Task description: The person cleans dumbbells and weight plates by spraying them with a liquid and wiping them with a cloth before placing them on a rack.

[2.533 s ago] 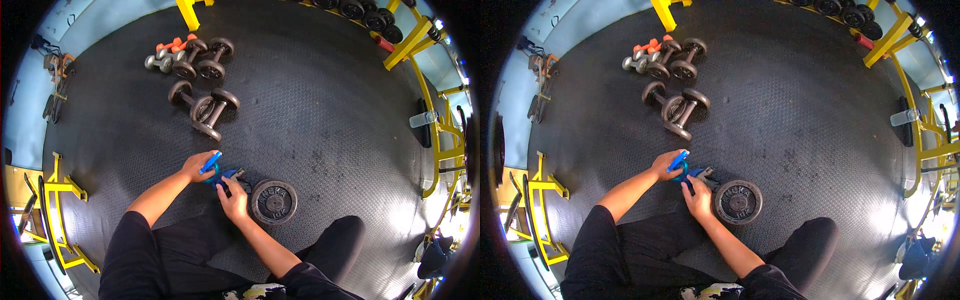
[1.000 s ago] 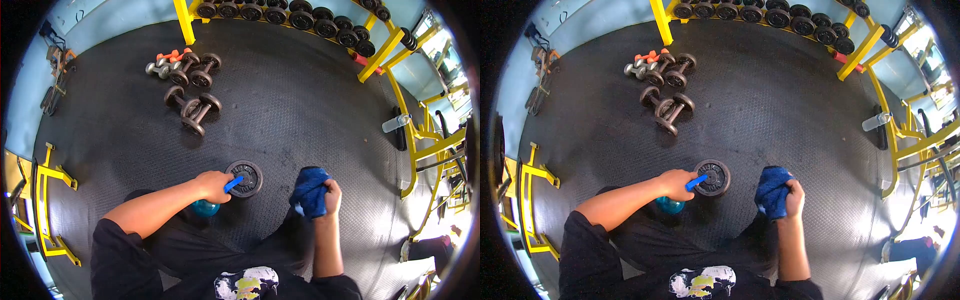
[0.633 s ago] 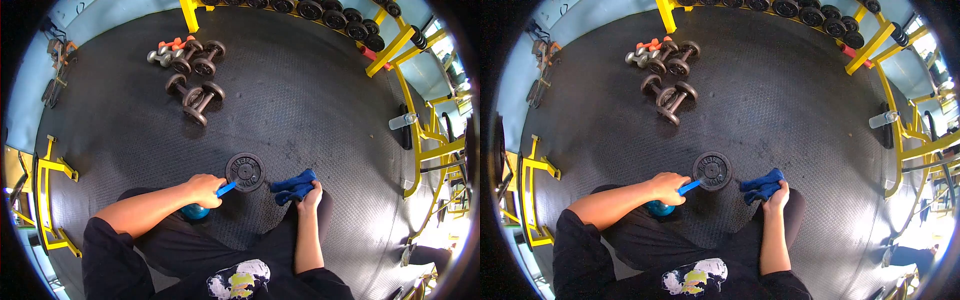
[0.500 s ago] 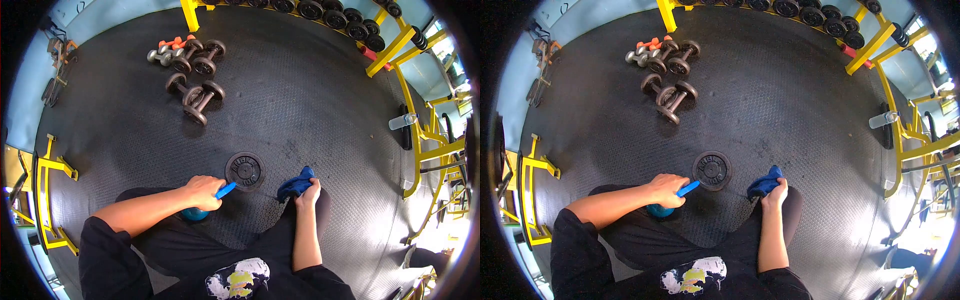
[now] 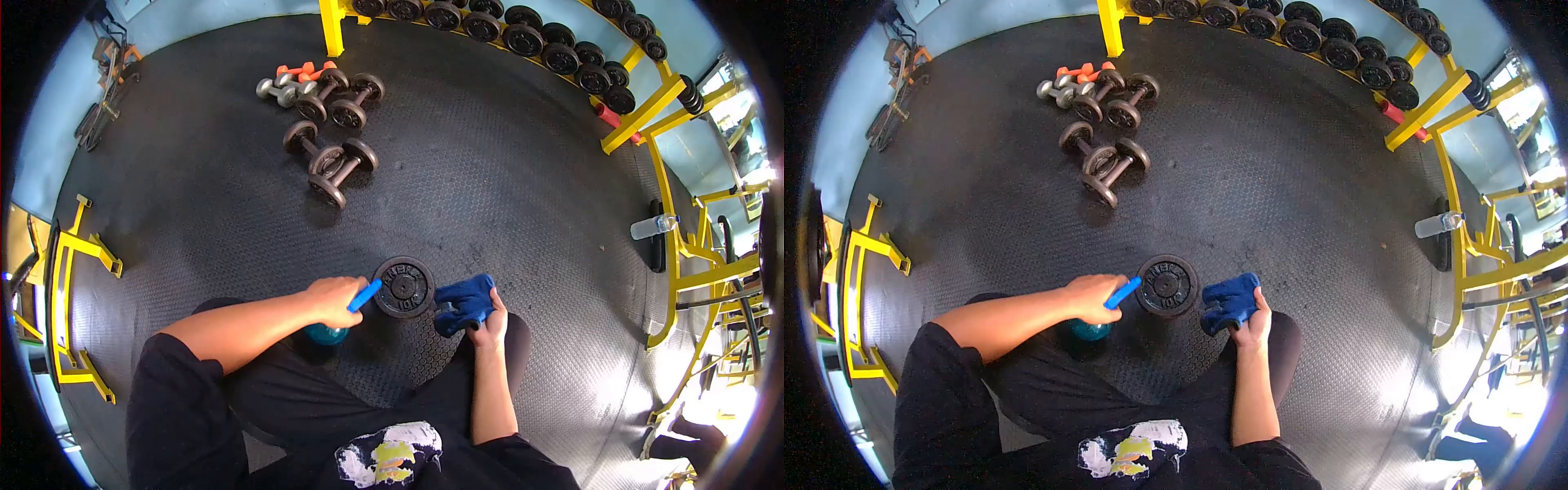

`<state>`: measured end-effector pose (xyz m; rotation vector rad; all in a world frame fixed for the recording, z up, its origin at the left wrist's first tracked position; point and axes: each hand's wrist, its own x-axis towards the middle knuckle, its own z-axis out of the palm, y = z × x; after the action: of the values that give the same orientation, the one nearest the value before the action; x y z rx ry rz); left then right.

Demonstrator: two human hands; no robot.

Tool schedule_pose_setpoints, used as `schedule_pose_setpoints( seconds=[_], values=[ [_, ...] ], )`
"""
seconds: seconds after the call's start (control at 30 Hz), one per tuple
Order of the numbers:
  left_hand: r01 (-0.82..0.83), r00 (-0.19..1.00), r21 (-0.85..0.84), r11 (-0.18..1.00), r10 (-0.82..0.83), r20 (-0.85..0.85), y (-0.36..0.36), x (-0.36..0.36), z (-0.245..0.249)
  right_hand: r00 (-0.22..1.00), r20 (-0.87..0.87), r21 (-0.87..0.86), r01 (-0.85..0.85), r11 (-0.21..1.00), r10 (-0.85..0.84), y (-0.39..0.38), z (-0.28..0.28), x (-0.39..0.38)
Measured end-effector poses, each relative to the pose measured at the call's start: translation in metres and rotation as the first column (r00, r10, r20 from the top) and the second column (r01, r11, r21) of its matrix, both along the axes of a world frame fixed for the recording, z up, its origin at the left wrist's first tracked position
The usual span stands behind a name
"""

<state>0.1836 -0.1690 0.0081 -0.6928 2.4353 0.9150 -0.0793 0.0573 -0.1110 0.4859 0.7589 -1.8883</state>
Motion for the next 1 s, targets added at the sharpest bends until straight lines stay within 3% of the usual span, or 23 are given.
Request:
schedule_pose_setpoints(
  seconds=[0.03, 0.07, 0.1, 0.17, 0.23, 0.3, 0.37, 0.4, 0.43, 0.5, 0.53, 0.57, 0.6, 0.63, 0.7, 0.8, 0.9, 1.0],
  values=[
    [-0.022, 0.999, -0.009, 1.0, 0.022, -0.025, -0.005, 0.001, -0.008, 1.0, -0.002, 0.002, -0.003, 1.0, 0.003, -0.003, 0.006, 0.003],
    [-0.036, 0.974, 0.01, 0.999, 0.037, -0.223, -0.011, 0.01, -0.036, 0.997, -0.075, -0.012, -0.009, 1.0, 0.008, -0.005, 0.011, 0.007],
    [-0.038, 0.949, 0.032, 0.999, 0.046, -0.311, -0.014, 0.01, -0.04, 0.99, -0.144, -0.027, -0.015, 1.0, 0.01, -0.006, 0.015, 0.01],
    [-0.107, 0.916, 0.02, 0.994, 0.107, -0.387, -0.016, 0.011, -0.048, 0.973, -0.226, 0.0, -0.048, 0.999, 0.047, -0.007, 0.013, 0.012],
    [-0.224, 0.929, -0.045, 0.973, 0.2, -0.311, -0.024, 0.009, -0.061, 0.855, -0.48, 0.191, -0.116, 0.975, 0.195, -0.016, 0.033, 0.025],
    [-0.389, 0.862, 0.044, 0.92, 0.38, -0.335, -0.033, 0.003, -0.075, 0.724, -0.651, 0.152, -0.168, 0.974, 0.227, -0.023, 0.019, 0.034],
    [-0.467, 0.825, 0.056, 0.883, 0.457, -0.332, -0.041, -0.001, -0.093, 0.395, -0.833, 0.295, -0.274, 0.915, 0.387, -0.028, 0.014, 0.044],
    [-0.542, 0.781, 0.077, 0.837, 0.535, -0.322, -0.042, -0.002, -0.105, 0.165, -0.868, 0.409, -0.299, 0.862, 0.469, -0.031, 0.021, 0.049],
    [-0.54, 0.783, 0.074, 0.838, 0.533, -0.32, -0.039, -0.002, -0.119, -0.072, -0.849, 0.521, -0.29, 0.803, 0.524, -0.035, 0.03, 0.054],
    [-0.557, 0.808, -0.097, 0.825, 0.511, -0.294, -0.024, -0.001, -0.142, -0.587, -0.573, 0.721, -0.029, 0.692, 0.572, -0.041, 0.035, 0.055],
    [-0.529, 0.823, -0.072, 0.845, 0.491, -0.285, -0.025, 0.002, -0.148, -0.585, -0.569, 0.729, -0.032, 0.684, 0.578, -0.042, 0.033, 0.056],
    [-0.534, 0.821, -0.063, 0.843, 0.5, -0.276, -0.026, 0.004, -0.154, -0.682, -0.469, 0.756, 0.018, 0.654, 0.561, -0.044, 0.031, 0.056],
    [-0.591, 0.779, -0.019, 0.806, 0.565, -0.271, -0.027, 0.004, -0.152, -0.77, -0.359, 0.774, 0.07, 0.63, 0.527, -0.044, 0.03, 0.058],
    [-0.646, 0.731, 0.018, 0.763, 0.626, -0.273, -0.031, 0.004, -0.147, -0.78, -0.358, 0.773, 0.062, 0.632, 0.514, -0.045, 0.03, 0.057],
    [-0.651, 0.736, -0.089, 0.754, 0.599, -0.317, -0.032, 0.004, -0.142, -0.835, -0.236, 0.76, 0.16, 0.63, 0.497, -0.039, 0.03, 0.063],
    [-0.566, 0.795, -0.102, 0.818, 0.509, -0.33, -0.039, -0.001, -0.144, -0.861, -0.224, 0.751, 0.147, 0.644, 0.457, -0.023, 0.028, 0.07],
    [-0.576, 0.786, -0.102, 0.811, 0.515, -0.343, -0.045, -0.003, -0.149, -0.876, -0.207, 0.761, 0.135, 0.634, 0.436, -0.011, 0.031, 0.082],
    [-0.545, 0.825, -0.071, 0.835, 0.519, -0.222, -0.06, -0.008, -0.147, -0.904, -0.197, 0.753, 0.108, 0.649, 0.379, -0.017, 0.034, 0.092]
  ],
)
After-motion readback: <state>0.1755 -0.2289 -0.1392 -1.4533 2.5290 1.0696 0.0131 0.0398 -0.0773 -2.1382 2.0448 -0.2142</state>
